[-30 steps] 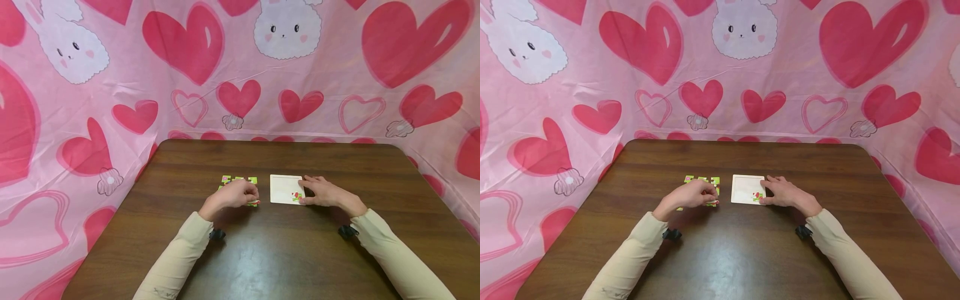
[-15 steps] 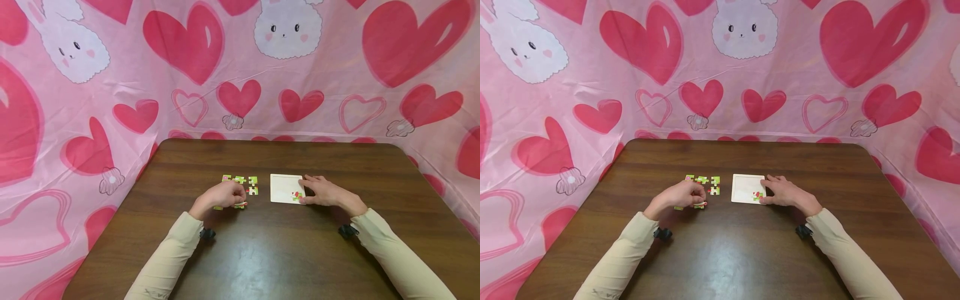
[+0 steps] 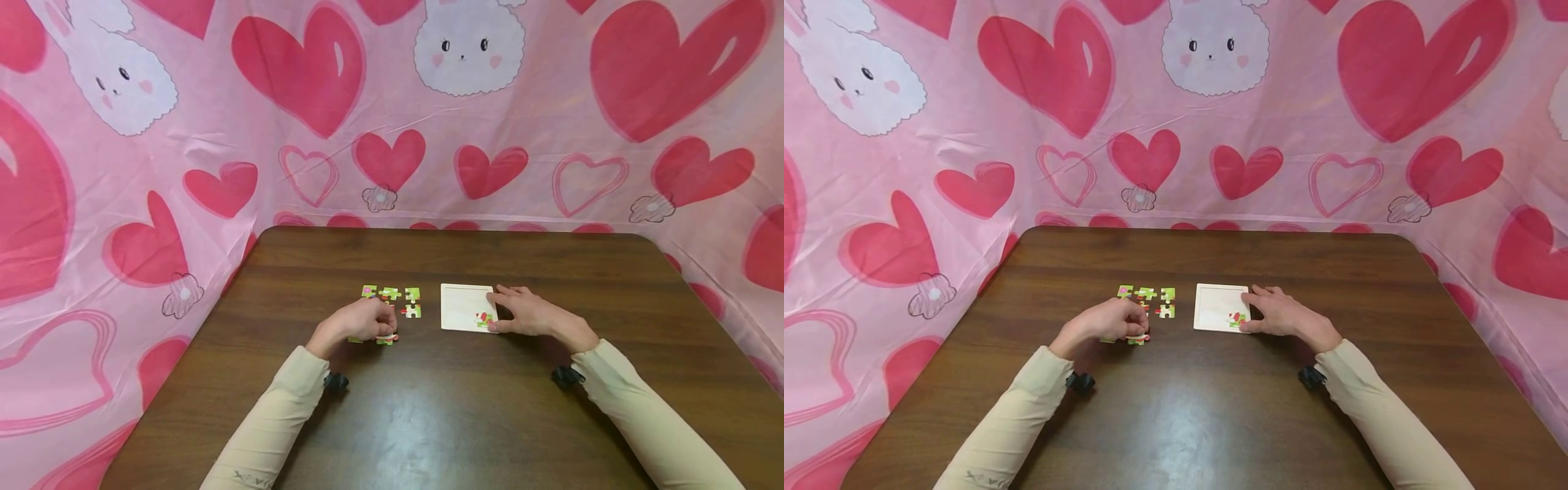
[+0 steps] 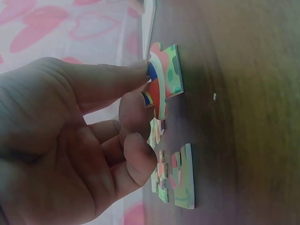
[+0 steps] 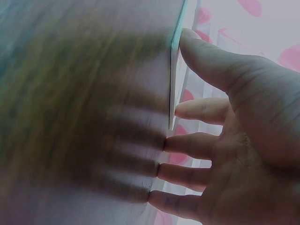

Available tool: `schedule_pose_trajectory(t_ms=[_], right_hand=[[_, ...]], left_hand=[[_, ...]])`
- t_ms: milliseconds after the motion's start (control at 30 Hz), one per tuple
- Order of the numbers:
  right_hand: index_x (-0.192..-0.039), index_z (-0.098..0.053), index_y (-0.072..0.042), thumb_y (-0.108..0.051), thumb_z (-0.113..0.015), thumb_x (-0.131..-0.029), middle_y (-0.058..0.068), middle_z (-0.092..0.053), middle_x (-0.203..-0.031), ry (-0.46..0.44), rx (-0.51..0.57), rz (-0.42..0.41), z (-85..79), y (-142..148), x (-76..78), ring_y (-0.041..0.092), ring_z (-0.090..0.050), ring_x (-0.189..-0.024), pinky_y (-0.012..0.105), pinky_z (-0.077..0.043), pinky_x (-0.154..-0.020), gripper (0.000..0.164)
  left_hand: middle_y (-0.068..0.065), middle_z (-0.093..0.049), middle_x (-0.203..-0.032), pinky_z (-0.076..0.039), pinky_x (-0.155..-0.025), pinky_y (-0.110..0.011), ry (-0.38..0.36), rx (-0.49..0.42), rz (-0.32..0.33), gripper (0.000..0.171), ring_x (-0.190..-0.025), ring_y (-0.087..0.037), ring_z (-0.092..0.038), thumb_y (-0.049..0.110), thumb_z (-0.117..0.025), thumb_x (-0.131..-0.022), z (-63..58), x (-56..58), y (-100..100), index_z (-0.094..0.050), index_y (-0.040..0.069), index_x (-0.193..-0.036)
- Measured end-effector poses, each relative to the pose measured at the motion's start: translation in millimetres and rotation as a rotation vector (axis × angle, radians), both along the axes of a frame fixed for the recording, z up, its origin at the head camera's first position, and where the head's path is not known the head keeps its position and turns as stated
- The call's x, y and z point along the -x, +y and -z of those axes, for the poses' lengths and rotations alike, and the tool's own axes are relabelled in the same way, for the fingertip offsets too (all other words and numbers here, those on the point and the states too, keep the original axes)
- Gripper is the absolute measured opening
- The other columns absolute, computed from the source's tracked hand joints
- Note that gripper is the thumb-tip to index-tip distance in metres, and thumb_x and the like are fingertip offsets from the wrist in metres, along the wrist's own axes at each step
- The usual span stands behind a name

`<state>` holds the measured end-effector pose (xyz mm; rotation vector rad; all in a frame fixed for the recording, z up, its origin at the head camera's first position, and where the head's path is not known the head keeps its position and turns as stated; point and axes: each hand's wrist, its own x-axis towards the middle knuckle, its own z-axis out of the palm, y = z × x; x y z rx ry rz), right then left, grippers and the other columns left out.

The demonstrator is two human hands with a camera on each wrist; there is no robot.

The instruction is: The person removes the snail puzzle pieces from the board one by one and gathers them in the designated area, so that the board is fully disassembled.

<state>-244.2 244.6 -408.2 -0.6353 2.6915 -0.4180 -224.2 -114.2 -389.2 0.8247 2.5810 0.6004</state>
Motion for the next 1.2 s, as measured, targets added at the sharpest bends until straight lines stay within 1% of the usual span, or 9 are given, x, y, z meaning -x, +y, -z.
schedule_pose_trajectory(t_ms=[100,233,333,467,600,800,900,1033,1200], right_hand=[[-0.15,-0.037,-0.006,-0.053,-0.067,-0.086,0.028,-0.025,-0.157,0.001,-0.001,-0.003,-0.4,0.0,0.4,0.052,-0.024,-0.139,0.07,-0.028,-0.105,0.085],[-0.15,-0.037,-0.006,-0.053,-0.067,-0.087,0.028,-0.024,-0.157,0.004,-0.002,-0.008,-0.8,-0.2,0.8,0.052,-0.024,-0.14,0.07,-0.028,-0.106,0.084],[-0.15,-0.037,-0.006,-0.053,-0.067,-0.086,0.028,-0.024,-0.157,0.002,-0.001,-0.004,-1.2,-0.5,0.6,0.052,-0.024,-0.14,0.07,-0.027,-0.106,0.085],[-0.15,-0.037,-0.006,-0.053,-0.067,-0.086,0.028,-0.024,-0.157,-0.003,-0.004,0.0,-1.1,-0.8,0.5,0.052,-0.023,-0.14,0.07,-0.027,-0.106,0.085],[-0.15,-0.037,-0.007,-0.052,-0.068,-0.086,0.028,-0.024,-0.158,-0.007,-0.005,0.002,-0.8,-0.7,0.3,0.052,-0.023,-0.14,0.07,-0.028,-0.106,0.084],[-0.15,-0.038,-0.007,-0.053,-0.068,-0.086,0.027,-0.024,-0.158,-0.003,0.0,0.001,-0.4,-0.5,-0.5,0.051,-0.024,-0.14,0.07,-0.028,-0.105,0.084],[-0.15,-0.038,-0.007,-0.054,-0.067,-0.086,0.027,-0.024,-0.158,0.0,-0.004,-0.003,0.4,-0.7,-0.8,0.051,-0.024,-0.14,0.07,-0.028,-0.106,0.084],[-0.15,-0.037,-0.007,-0.053,-0.067,-0.087,0.027,-0.024,-0.158,0.001,0.002,-0.001,0.4,-0.5,-1.1,0.051,-0.024,-0.14,0.07,-0.028,-0.106,0.084],[-0.15,-0.037,-0.008,-0.054,-0.067,-0.086,0.027,-0.024,-0.158,-0.003,-0.002,0.002,0.5,-0.2,-0.4,0.051,-0.024,-0.14,0.07,-0.028,-0.105,0.084]], left_hand=[[0.008,-0.058,-0.074,-0.042,-0.063,-0.023,0.002,-0.001,-0.019,0.011,-0.064,-0.007,-0.05,0.01,-0.064,-0.092,-0.2,0.2,0.0,-0.067,0.014,-0.083],[0.007,-0.059,-0.074,-0.042,-0.063,-0.023,0.035,-0.021,-0.042,0.006,-0.064,-0.007,-0.05,0.014,-0.067,-0.092,-1.5,1.6,1.4,-0.068,0.014,-0.086],[0.007,-0.059,-0.072,-0.042,-0.063,-0.024,0.061,-0.046,-0.039,0.004,-0.063,-0.007,-0.049,0.016,-0.066,-0.093,-4.4,3.3,3.7,-0.069,0.014,-0.091],[0.008,-0.06,-0.072,-0.043,-0.065,-0.025,0.072,-0.057,-0.038,0.006,-0.065,-0.007,-0.049,0.02,-0.066,-0.093,-8.8,4.5,8.6,-0.07,0.016,-0.094],[0.009,-0.064,-0.078,-0.045,-0.07,-0.026,0.09,-0.058,-0.033,0.009,-0.07,-0.008,-0.052,0.024,-0.065,-0.094,-12.5,5.1,17.9,-0.071,0.017,-0.095],[0.004,-0.067,-0.083,-0.046,-0.069,-0.027,0.112,-0.084,-0.023,0.012,-0.07,-0.01,-0.055,0.027,-0.063,-0.095,-19.6,8.0,36.8,-0.07,0.018,-0.099],[0.003,-0.069,-0.087,-0.047,-0.071,-0.027,0.11,-0.091,-0.029,0.014,-0.074,-0.009,-0.059,0.03,-0.063,-0.095,-21.5,9.7,45.8,-0.069,0.019,-0.101],[0.004,-0.071,-0.094,-0.048,-0.074,-0.026,0.109,-0.107,-0.039,0.018,-0.078,-0.008,-0.06,0.032,-0.063,-0.095,-19.3,12.5,57.1,-0.067,0.018,-0.106],[0.002,-0.072,-0.096,-0.047,-0.073,-0.025,0.107,-0.12,-0.038,0.026,-0.078,-0.01,-0.059,0.031,-0.064,-0.095,-12.5,14.7,72.5,-0.065,0.013,-0.113]])
